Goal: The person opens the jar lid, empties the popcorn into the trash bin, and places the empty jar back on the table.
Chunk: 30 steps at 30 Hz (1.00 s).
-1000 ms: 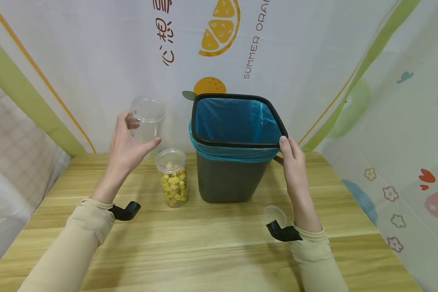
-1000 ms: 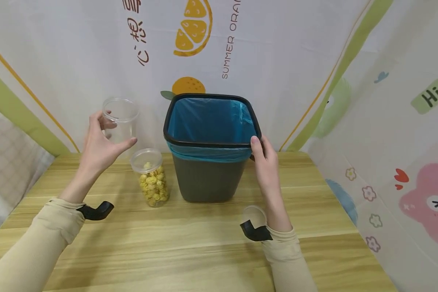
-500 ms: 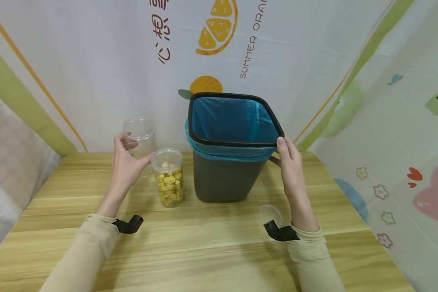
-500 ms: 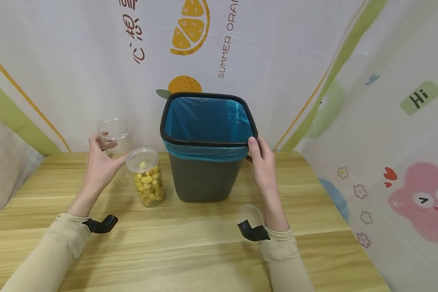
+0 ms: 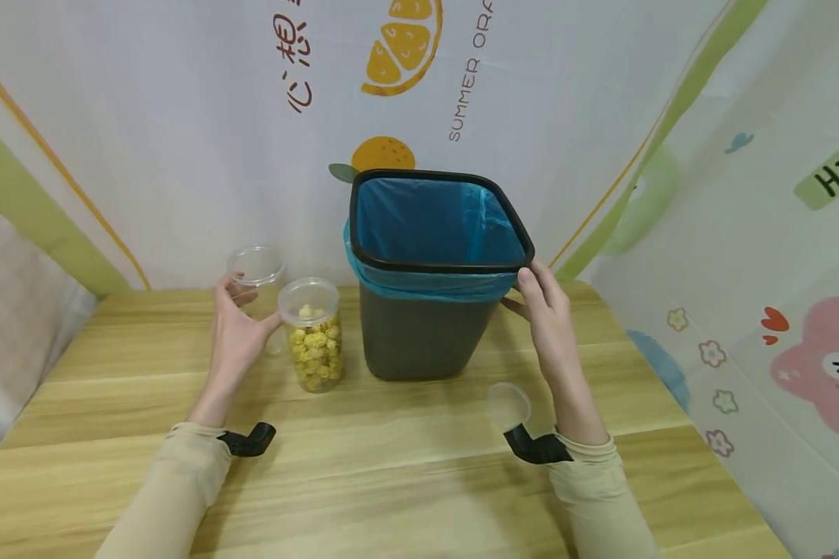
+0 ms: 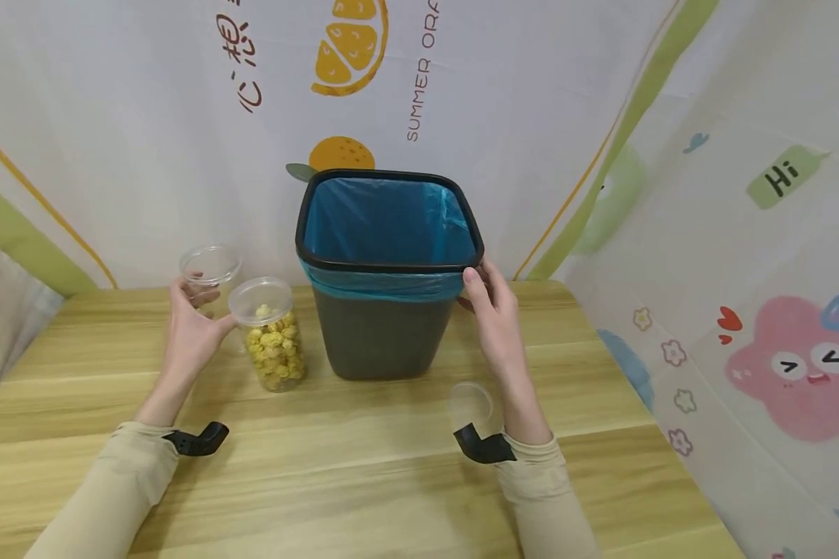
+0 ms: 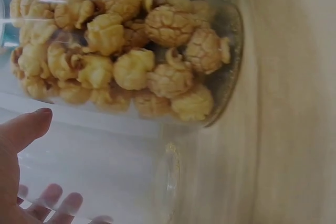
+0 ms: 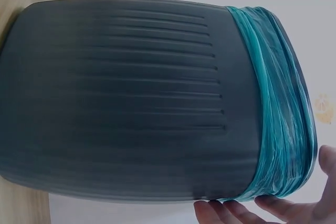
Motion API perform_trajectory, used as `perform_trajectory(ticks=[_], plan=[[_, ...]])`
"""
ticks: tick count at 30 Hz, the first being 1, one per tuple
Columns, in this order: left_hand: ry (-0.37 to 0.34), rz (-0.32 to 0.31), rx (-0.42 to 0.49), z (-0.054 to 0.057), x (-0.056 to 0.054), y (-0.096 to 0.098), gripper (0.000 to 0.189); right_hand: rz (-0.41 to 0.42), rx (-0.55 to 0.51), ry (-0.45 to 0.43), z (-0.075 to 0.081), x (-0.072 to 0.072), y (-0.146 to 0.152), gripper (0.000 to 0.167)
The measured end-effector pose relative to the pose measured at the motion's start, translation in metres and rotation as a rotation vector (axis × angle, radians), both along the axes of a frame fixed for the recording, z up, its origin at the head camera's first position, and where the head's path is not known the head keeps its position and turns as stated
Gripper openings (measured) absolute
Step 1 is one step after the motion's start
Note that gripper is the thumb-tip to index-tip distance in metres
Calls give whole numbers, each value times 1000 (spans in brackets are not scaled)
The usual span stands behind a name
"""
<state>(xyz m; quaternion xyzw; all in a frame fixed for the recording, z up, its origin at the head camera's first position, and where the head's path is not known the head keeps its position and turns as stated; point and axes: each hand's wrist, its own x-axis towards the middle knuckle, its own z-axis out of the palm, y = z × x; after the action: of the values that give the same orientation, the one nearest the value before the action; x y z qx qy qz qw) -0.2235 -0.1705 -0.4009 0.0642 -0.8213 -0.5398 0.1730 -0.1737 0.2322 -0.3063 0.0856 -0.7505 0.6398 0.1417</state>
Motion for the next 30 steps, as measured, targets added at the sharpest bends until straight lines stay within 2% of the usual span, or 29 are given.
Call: perform_trajectory(ticks=[5, 13, 16, 20, 25, 30], plan=[[-37, -9, 7, -4, 2, -2, 106, 8, 25, 11, -3, 2, 2, 48], [-45, -37, -28, -5, 6, -3, 107, -19, 55, 5, -4, 7, 8, 50], [-67, -48, -34, -5, 7, -3, 112, -40, 51, 15, -3, 10, 9, 52], [-84, -69, -37, -3, 9, -4, 120, -109, 23, 69, 0, 13, 7, 53], [-36, -62, -21, 0, 16, -6, 122, -219, -7, 172, 6, 19, 3, 48], [43, 17, 7, 4, 30, -6, 108, -250, -1, 221, 10, 22, 0, 47]])
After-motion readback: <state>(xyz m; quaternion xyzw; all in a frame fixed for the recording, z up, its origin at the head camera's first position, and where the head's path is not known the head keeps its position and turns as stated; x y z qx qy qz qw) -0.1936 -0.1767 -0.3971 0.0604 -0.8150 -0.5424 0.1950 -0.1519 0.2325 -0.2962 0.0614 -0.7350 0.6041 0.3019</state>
